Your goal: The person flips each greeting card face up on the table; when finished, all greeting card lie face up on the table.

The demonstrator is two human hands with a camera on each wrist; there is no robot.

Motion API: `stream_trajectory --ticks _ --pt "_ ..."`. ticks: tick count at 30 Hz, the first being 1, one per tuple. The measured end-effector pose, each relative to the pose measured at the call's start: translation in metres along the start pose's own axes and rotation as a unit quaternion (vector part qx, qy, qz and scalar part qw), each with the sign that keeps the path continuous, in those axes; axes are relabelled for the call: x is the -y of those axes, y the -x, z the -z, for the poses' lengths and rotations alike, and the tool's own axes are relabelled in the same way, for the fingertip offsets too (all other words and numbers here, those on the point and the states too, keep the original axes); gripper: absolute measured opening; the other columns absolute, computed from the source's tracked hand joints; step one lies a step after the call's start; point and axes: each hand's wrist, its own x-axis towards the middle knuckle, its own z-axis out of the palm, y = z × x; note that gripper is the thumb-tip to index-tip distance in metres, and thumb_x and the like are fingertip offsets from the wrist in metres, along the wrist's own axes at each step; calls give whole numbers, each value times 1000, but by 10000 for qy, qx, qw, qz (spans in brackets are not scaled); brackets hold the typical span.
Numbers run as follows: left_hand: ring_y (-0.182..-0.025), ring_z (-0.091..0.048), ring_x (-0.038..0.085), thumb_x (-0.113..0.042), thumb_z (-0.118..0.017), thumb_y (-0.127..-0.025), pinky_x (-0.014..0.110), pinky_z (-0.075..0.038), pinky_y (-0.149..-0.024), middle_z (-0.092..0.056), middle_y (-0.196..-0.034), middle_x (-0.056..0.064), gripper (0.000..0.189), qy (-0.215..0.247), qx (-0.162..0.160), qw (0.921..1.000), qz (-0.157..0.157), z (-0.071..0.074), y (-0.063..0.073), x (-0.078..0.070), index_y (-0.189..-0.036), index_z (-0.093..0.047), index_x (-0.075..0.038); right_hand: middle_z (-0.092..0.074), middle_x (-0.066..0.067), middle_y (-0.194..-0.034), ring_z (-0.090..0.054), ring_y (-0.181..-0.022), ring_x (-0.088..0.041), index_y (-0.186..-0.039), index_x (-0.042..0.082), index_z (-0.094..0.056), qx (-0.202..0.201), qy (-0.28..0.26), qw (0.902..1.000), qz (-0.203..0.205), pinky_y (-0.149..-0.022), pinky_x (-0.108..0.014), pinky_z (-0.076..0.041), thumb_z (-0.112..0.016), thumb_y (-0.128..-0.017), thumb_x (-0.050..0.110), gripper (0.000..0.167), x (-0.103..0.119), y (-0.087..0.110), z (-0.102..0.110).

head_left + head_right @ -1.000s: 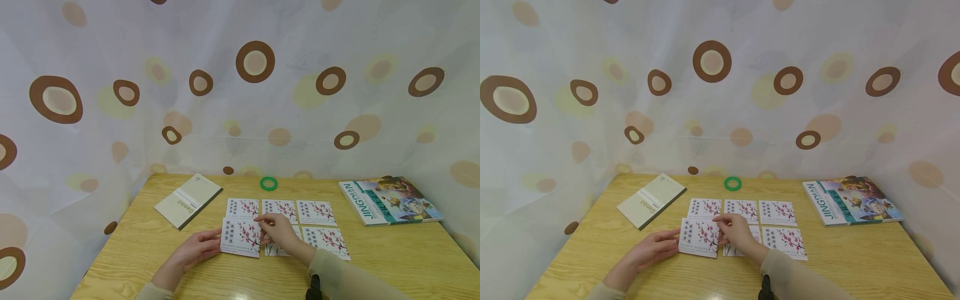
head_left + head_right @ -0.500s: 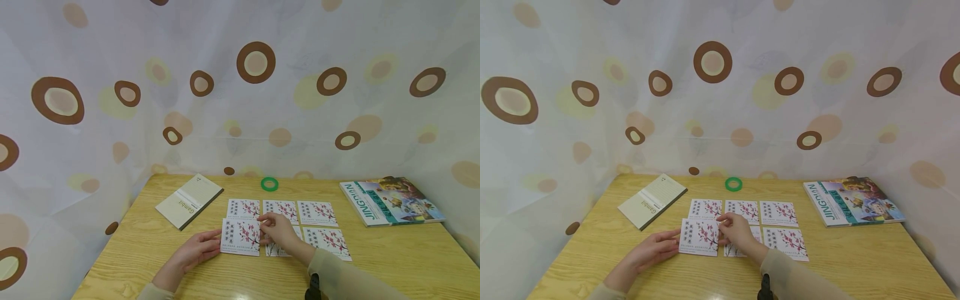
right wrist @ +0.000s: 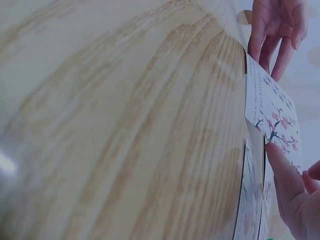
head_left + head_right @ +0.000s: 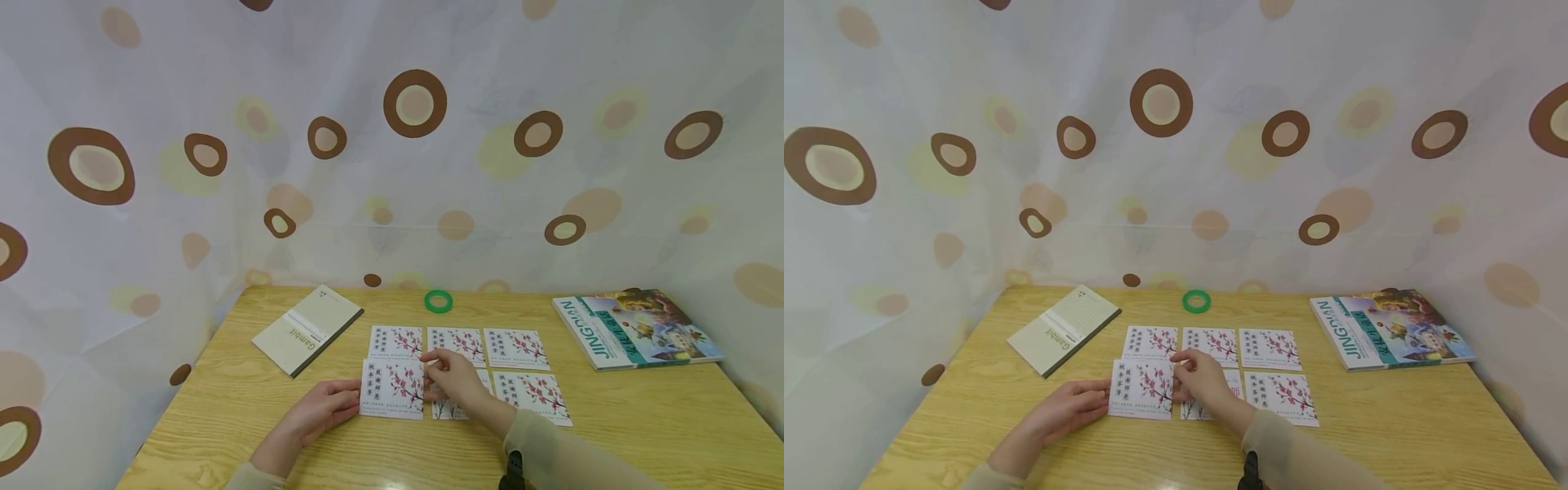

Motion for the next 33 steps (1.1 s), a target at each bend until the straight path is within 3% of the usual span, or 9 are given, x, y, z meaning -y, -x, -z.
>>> stream_trajectory --ticks 6,15,33 --pt "-119 -56 17 -7 -50 -101 26 -51 -101 -42 -147 34 52 -25 -82 10000 -2 -1 -2 2 -142 -33 21 -61 -16 -88 -67 -77 -24 -119 -4 -65 106 -25 9999 -78 -66 -39 -63 -52 -95 -2 27 2 3 0" --pt "-126 -51 21 -7 -48 -102 33 -47 -107 -34 -150 37 54 -106 -50 9999 -32 -3 0 0 -143 -29 22 -65 -15 -91 -67 -77 -21 -121 -4 -64 158 81 9996 -236 -68 -37 -63 -52 -96 -1 28 2 3 3" --pt "-123 -55 24 -9 -46 -103 35 -48 -107 -40 -144 40 56 -121 -130 9998 54 1 4 -4 -144 -24 22 -69 -17 -101 -68 -75 -17 -124 -6 -62 327 139 9989 -300 -72 -32 -62 -52 -97 0 29 1 1 5"
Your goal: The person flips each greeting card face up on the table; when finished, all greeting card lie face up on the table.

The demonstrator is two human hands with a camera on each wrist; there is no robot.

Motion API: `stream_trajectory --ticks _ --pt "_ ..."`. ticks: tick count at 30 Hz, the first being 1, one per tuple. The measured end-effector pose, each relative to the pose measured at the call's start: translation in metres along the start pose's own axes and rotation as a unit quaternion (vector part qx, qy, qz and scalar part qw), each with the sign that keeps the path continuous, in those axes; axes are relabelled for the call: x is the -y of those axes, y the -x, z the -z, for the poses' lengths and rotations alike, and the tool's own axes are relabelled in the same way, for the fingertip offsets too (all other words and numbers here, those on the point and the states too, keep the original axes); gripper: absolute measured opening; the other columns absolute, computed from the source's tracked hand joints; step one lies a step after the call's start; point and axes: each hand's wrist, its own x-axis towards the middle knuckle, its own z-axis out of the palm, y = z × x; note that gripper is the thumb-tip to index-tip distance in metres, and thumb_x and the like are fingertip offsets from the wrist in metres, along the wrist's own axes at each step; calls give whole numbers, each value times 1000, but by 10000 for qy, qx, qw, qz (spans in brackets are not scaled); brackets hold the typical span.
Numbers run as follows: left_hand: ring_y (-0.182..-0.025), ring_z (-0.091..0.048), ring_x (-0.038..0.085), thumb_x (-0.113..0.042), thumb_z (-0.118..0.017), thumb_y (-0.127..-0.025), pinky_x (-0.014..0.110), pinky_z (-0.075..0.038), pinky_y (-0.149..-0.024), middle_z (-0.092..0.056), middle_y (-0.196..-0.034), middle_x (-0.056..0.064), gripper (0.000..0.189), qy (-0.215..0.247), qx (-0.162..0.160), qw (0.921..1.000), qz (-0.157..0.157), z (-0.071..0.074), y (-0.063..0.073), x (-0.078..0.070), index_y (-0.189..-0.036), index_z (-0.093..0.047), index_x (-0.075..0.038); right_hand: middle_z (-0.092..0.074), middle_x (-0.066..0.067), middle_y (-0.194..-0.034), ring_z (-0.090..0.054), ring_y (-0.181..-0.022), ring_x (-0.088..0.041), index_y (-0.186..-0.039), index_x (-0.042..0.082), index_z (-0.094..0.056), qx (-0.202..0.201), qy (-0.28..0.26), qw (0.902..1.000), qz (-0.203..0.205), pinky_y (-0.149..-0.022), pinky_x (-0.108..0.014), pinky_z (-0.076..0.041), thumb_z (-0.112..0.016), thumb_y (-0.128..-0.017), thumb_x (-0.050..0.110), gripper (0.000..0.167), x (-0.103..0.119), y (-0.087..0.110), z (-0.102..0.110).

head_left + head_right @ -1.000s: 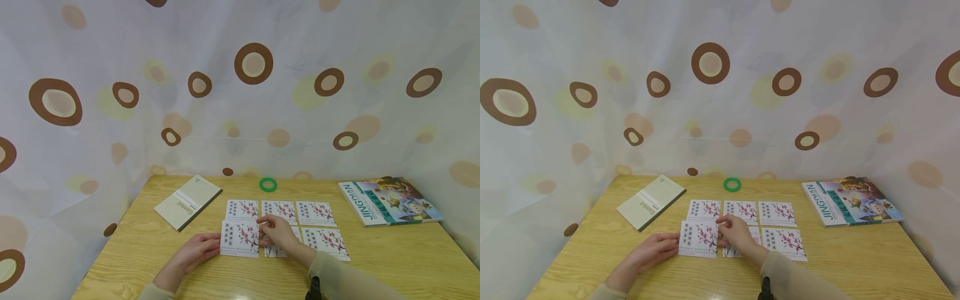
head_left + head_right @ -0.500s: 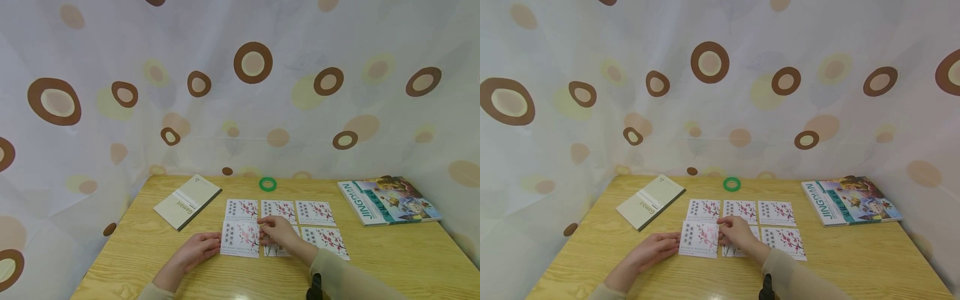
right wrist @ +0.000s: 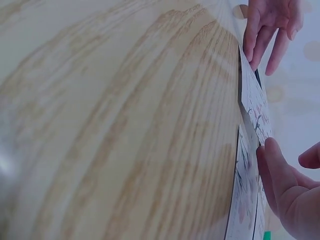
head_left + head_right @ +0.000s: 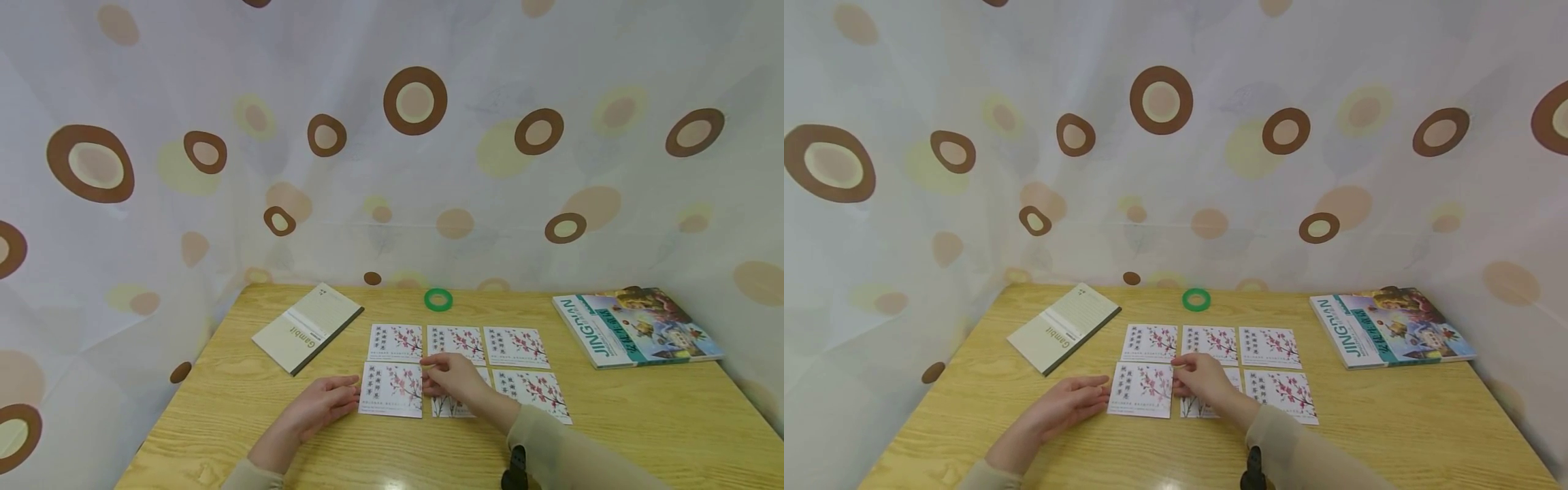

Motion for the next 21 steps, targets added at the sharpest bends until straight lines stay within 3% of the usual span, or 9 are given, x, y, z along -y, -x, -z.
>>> stream_trajectory --ticks 6,21 --pt "-126 -53 27 -10 -45 -104 37 -46 -109 -38 -145 40 57 66 38 10000 35 0 0 -2 -145 -22 22 -69 -19 -104 -69 -79 -19 -128 -9 -59 125 -56 9999 90 -75 -33 -62 -51 -98 0 32 -2 1 2" --pt "-128 -52 29 -13 -46 -104 37 -47 -109 -39 -144 39 60 136 4 9998 146 1 -3 -2 -147 -21 20 -70 -18 -103 -70 -78 -19 -130 -7 -58 45 -118 9998 -139 -72 -35 -62 -51 -97 2 35 2 3 3"
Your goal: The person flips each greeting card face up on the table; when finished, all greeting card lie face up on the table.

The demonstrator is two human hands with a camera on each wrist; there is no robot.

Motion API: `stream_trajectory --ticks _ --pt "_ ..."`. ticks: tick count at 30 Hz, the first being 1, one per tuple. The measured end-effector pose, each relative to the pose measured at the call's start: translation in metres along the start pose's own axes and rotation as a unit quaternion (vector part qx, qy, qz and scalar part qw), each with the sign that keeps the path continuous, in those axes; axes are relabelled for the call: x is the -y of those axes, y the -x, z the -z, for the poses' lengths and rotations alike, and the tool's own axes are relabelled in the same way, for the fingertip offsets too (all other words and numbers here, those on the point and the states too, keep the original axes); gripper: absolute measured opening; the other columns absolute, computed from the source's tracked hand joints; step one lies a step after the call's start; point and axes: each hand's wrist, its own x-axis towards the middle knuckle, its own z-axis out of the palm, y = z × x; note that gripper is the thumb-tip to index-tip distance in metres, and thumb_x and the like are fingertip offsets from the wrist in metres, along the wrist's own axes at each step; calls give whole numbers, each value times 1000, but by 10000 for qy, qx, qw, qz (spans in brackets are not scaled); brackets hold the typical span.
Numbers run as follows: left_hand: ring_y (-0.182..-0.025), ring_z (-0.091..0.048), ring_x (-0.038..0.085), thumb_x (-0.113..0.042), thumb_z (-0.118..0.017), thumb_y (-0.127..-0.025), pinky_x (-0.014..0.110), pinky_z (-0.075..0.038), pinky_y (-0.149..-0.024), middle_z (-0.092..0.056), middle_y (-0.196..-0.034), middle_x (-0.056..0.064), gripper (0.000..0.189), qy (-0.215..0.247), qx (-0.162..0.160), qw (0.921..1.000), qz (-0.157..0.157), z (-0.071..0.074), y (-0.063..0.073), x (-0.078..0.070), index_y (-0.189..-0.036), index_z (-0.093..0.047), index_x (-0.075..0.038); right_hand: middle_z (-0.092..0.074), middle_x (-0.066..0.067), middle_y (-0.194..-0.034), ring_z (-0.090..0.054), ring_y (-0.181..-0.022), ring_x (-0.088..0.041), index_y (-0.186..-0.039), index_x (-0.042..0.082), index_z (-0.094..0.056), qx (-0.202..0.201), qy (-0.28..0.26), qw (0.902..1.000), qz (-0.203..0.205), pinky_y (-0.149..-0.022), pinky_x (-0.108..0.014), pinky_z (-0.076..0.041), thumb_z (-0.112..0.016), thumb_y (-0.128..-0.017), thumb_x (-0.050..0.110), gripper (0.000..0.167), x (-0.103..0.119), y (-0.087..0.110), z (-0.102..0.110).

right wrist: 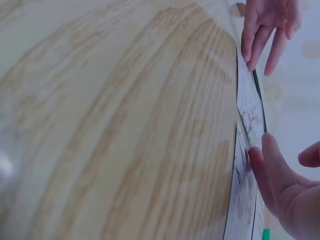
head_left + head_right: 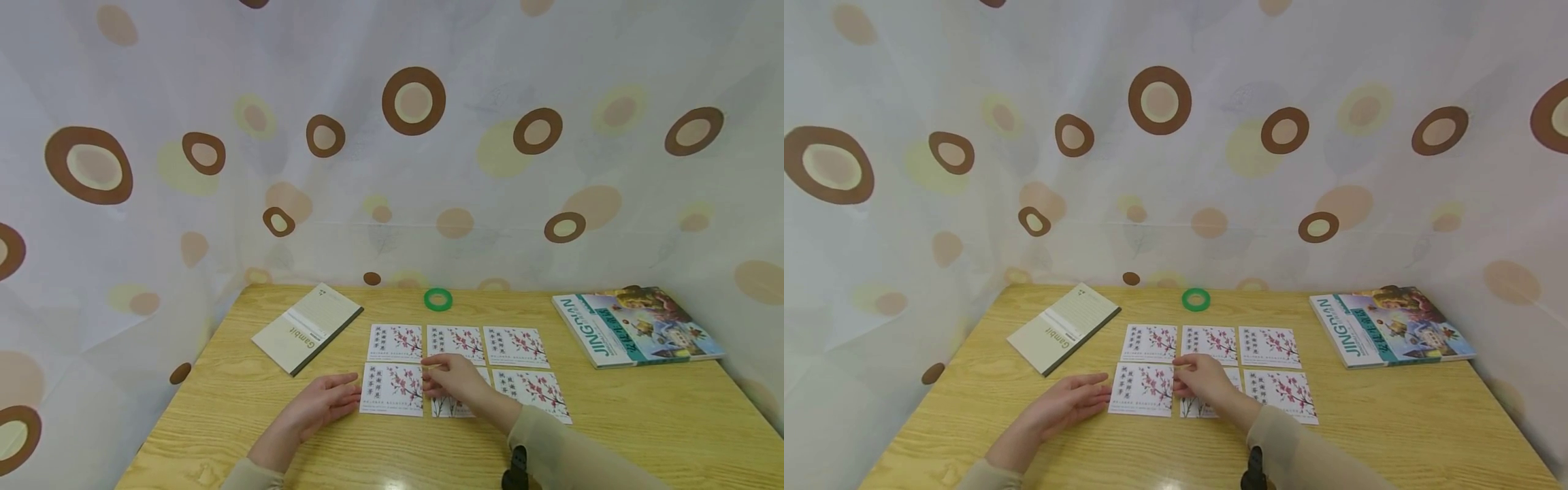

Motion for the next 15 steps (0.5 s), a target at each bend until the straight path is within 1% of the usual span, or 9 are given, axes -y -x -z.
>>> stream_trajectory --ticks 2,4,5,7,9,11,12,14,15 --pt "-128 -52 31 -13 -47 -104 37 -47 -109 -39 -144 40 61 -18 -9 10000 -16 0 0 0 -147 -20 20 -71 -18 -102 -70 -77 -18 -130 -7 -58 2 3 10000 7 -71 -33 -62 -51 -97 3 35 0 0 1" --pt "-129 -52 31 -13 -48 -103 37 -47 -108 -38 -144 40 61 -30 -31 10000 -29 -1 0 0 -147 -20 19 -71 -17 -102 -71 -75 -18 -131 -6 -57 0 50 10000 21 -66 -30 -62 -52 -98 5 35 0 1 3" --pt "-129 -52 32 -13 -48 -103 37 -47 -108 -39 -144 40 62 -33 -44 10000 -35 -1 0 1 -147 -20 19 -72 -16 -101 -71 -74 -18 -132 -5 -57 -16 108 9999 23 -60 -27 -60 -52 -98 6 36 0 1 4" --pt "-129 -52 32 -14 -49 -103 37 -47 -108 -39 -144 39 62 -32 -64 10000 -29 0 0 1 -148 -21 19 -72 -13 -101 -72 -73 -19 -133 -3 -58 -37 237 9997 44 -50 -24 -52 -52 -100 9 36 1 2 6" --pt "-129 -52 31 -14 -49 -103 37 -47 -108 -38 -145 39 62 -4 -65 10000 -30 0 1 1 -148 -22 18 -72 -11 -102 -72 -72 -20 -134 1 -58 -50 451 9989 132 -46 -24 -43 -52 -100 11 36 1 3 8" --pt "-128 -53 30 -14 -50 -103 37 -48 -107 -37 -146 38 61 5 -36 10000 -23 1 1 2 -149 -23 16 -71 -11 -105 -71 -75 -21 -135 2 -58 -61 645 9974 311 -48 -26 -45 -52 -100 10 37 0 3 10" --pt "-128 -53 30 -15 -50 -103 37 -48 -107 -37 -147 37 62 -14 -10 10000 -32 2 1 1 -149 -24 15 -71 -11 -107 -71 -76 -21 -135 3 -58 -70 719 9966 403 -52 -28 -49 -52 -99 10 37 0 3 11" --pt "-126 -55 28 -16 -51 -103 36 -49 -106 -36 -149 36 62 -77 39 9999 -78 2 1 1 -150 -24 14 -69 -13 -111 -70 -82 -22 -134 2 -58 -83 807 9950 582 -62 -32 -58 -53 -98 8 37 0 3 13" --pt "-126 -55 27 -18 -50 -103 35 -49 -105 -36 -149 36 62 -148 58 9998 -113 1 0 1 -150 -24 13 -68 -14 -114 -70 -86 -22 -134 2 -59 -95 840 9942 669 -67 -34 -60 -53 -98 7 37 0 2 14"
